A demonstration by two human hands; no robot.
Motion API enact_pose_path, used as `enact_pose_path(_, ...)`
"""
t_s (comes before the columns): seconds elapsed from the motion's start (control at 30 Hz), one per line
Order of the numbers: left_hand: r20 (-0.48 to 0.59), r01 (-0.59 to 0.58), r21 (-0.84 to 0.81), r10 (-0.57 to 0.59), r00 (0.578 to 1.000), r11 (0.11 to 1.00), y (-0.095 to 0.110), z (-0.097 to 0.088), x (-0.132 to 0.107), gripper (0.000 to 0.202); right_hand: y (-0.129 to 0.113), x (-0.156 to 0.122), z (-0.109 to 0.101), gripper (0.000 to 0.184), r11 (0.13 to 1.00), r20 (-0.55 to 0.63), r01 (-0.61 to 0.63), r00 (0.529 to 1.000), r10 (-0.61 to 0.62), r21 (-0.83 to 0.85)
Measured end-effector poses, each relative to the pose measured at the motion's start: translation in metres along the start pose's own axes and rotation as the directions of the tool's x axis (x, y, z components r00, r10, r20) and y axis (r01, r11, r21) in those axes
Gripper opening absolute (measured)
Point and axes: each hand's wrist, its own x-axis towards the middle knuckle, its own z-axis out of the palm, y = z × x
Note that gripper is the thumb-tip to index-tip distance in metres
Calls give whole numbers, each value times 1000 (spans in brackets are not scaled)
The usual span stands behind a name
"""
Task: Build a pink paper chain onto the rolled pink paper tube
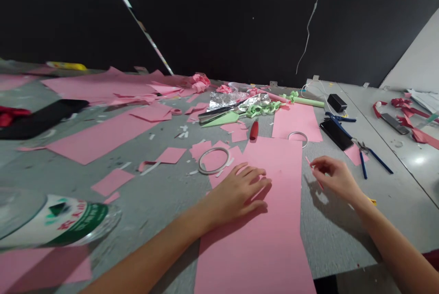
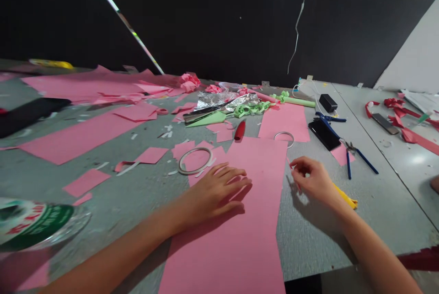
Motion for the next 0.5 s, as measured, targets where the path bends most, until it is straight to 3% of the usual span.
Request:
enact_pose_path(0.1,-203,37,-102,-57,978,994,9,3,3,23,-8,-3,-7,24,886,18,-32,999,27,462)
enact_pose_path(0.17,-313,57,-204,-121,942,977,21,4,6,24,-14,-6,-4,26,795,60,-56,998,25,604)
enact_pose_path(0.27,-417,35,-238,-135,899,971,38,4,12,35,-23,-10,6,25,812,165,-71,986,-32,579)
enact_pose_path(0.4,-402,-27,-163,-41,915,986,47,7,16,17,-38,-14,20,23,882,329,-58,937,-113,468)
enact_pose_path(0.5,-421,-52,-230,-51,906,972,46,8,14,20,-46,-12,23,22,879,474,-103,868,-150,466)
